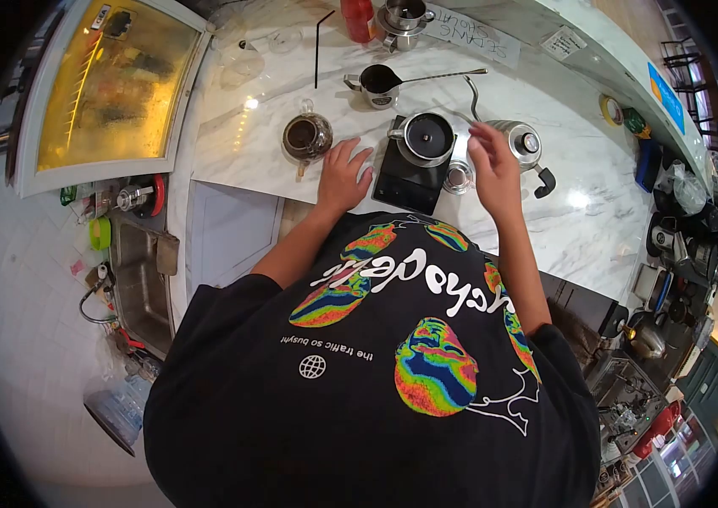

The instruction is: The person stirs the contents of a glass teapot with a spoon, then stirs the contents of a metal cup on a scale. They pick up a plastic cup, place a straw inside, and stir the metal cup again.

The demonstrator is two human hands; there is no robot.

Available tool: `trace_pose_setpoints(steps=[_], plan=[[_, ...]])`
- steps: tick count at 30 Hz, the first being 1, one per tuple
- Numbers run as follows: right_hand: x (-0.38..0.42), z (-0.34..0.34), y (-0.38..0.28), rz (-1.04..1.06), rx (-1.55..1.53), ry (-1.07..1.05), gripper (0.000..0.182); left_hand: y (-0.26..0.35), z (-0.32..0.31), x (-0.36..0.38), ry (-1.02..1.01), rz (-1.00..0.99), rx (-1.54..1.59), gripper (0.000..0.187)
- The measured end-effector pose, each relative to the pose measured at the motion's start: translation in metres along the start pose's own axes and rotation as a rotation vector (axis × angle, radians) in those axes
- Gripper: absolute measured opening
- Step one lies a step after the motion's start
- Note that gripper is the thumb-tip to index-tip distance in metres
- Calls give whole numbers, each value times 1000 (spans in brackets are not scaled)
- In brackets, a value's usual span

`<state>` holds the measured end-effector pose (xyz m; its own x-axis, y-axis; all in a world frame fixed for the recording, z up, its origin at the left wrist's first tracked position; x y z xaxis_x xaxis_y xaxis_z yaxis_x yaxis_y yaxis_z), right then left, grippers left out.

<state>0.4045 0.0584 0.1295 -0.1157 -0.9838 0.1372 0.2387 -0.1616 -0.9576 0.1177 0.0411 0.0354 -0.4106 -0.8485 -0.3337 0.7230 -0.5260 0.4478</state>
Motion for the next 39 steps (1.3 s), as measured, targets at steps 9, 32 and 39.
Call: trace_pose_setpoints(steps=[9,32,39], plan=[[-65,-30,-44,-190,-133,46,54,-2,-4,-2,-87,16,-56,52],[9,4,-122,207,-77,156,28,-11,-16,-6,-260,106,-83,61],[81,86,-127,254,-150,358,32,-11,-18,-6,-252,96,-86,61]])
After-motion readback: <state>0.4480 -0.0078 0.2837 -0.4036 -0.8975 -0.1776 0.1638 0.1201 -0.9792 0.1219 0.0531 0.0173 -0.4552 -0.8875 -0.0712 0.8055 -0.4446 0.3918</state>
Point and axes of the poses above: each hand's wrist, its own x-axis away from the middle knuckle, its own z-axis out of the back of the hand, y = z × x, the point moved 8 cm from there along -x, towards the middle knuckle, and after that the axes turned 7 degrees about -z, right-handed, at the moved point
